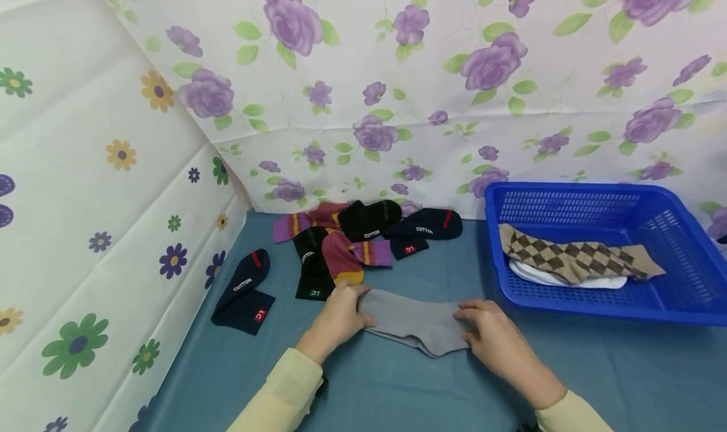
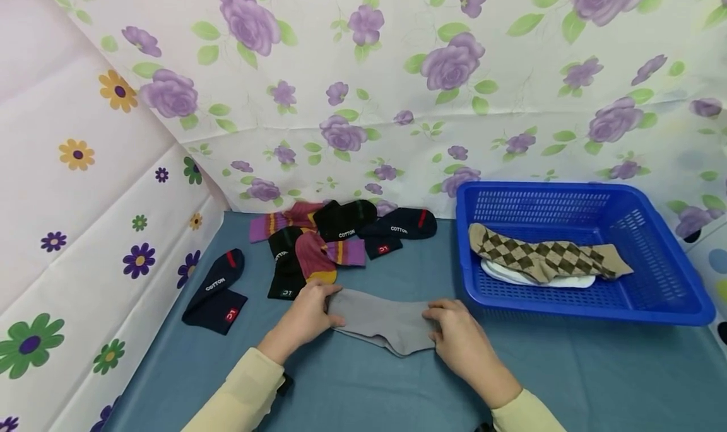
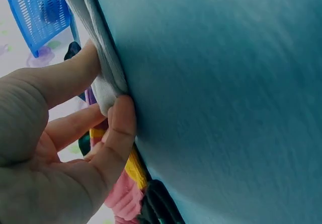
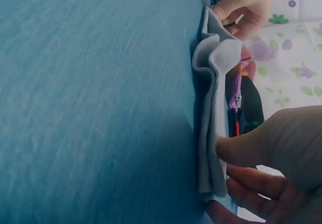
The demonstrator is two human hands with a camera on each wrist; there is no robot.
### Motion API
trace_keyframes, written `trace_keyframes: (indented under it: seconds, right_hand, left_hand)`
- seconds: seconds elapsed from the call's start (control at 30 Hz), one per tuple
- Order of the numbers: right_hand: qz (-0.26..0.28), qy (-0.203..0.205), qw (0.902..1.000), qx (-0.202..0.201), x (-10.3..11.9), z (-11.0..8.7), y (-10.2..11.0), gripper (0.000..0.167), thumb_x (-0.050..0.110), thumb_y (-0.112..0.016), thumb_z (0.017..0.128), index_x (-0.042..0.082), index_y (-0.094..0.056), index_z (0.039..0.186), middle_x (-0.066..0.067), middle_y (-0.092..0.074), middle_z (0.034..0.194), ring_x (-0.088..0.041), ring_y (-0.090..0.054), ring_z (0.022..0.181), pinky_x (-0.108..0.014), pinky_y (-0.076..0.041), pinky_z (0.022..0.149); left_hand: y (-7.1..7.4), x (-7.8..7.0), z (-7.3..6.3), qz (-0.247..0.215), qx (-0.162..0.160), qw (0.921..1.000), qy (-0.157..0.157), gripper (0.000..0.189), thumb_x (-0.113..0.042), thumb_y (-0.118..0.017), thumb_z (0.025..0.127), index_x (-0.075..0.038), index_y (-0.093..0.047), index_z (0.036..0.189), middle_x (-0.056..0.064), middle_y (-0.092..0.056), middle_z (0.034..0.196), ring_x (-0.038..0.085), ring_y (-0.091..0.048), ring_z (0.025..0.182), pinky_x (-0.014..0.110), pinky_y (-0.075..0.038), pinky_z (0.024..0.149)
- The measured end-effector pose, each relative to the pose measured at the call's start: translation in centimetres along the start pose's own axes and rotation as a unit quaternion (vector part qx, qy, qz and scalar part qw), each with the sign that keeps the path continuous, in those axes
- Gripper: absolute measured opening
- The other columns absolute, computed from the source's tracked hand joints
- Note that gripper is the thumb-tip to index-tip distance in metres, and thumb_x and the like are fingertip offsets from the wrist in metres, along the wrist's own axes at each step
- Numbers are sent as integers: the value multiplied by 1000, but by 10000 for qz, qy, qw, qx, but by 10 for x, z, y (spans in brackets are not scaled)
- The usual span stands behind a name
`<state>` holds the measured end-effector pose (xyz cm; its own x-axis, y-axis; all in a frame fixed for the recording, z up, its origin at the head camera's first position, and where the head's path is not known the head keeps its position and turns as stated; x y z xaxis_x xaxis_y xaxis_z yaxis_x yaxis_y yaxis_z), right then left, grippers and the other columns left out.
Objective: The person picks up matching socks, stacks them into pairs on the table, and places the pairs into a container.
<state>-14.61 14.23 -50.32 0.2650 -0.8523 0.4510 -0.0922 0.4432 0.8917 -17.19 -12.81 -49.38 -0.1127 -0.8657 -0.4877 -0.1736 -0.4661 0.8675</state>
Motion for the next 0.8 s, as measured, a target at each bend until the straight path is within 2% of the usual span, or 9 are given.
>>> trace_keyframes:
  seconds: [0.17,0.33,0.43,0.57,0.67,0.8]
  right_hand:
    - [-36,-103,9995,-299,1,4,-1,17,11,-75,78,12,-74,95,-5,-65,108,-24,-59,103,-47,-47,89]
    - [-96,-368,9982,-464,1,6,0,14,8,-75,77,11,-74,91,-7,-63,103,-25,-60,95,-46,-49,82]
    - [-98,-766,9965,-321,-1,7,2,27,12,-75,77,6,-68,102,-12,-61,105,-28,-60,94,-47,-50,77]
    - [-176,-1319,9911,-9,-4,6,3,52,20,-75,77,-5,-55,118,-23,-60,108,-36,-60,96,-51,-49,77]
    - [-262,-1522,9878,171,-5,4,3,56,24,-75,77,-10,-54,116,-24,-61,102,-36,-62,89,-50,-49,73]
    - [-204,-1575,9868,324,-6,5,4,51,26,-76,76,-10,-57,107,-20,-63,90,-28,-62,76,-44,-50,61]
  left_hand:
    - [1,4,3,-147,114,9997,164,62,-28,-83,70,-12,-60,125,11,-53,122,24,-54,110,40,-48,93]
    - [2,4,3,-323,24,9993,186,48,-29,-74,80,-11,-62,124,11,-55,122,23,-53,112,40,-47,95]
    - [2,5,3,-405,-87,9989,223,40,-26,-69,86,-11,-63,123,12,-56,125,23,-53,116,41,-47,95]
    - [1,6,3,-529,-179,9979,328,39,-21,-70,84,-10,-64,121,13,-55,126,24,-51,119,41,-47,95]
    - [0,6,3,-567,-216,9973,423,40,-20,-72,82,-9,-64,120,13,-56,124,25,-52,117,41,-48,95]
    - [0,5,4,-569,-255,9965,559,40,-18,-75,80,-8,-65,117,13,-57,120,25,-54,112,41,-49,93]
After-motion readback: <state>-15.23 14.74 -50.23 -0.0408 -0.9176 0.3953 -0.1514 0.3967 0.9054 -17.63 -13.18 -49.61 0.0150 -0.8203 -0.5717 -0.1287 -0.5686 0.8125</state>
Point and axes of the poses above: each hand's wrist, its own z-axis towards the middle knuckle, its own y-axis out of the back of the hand, x = y × z, the point moved 4 cm from there along z, towards the middle knuckle
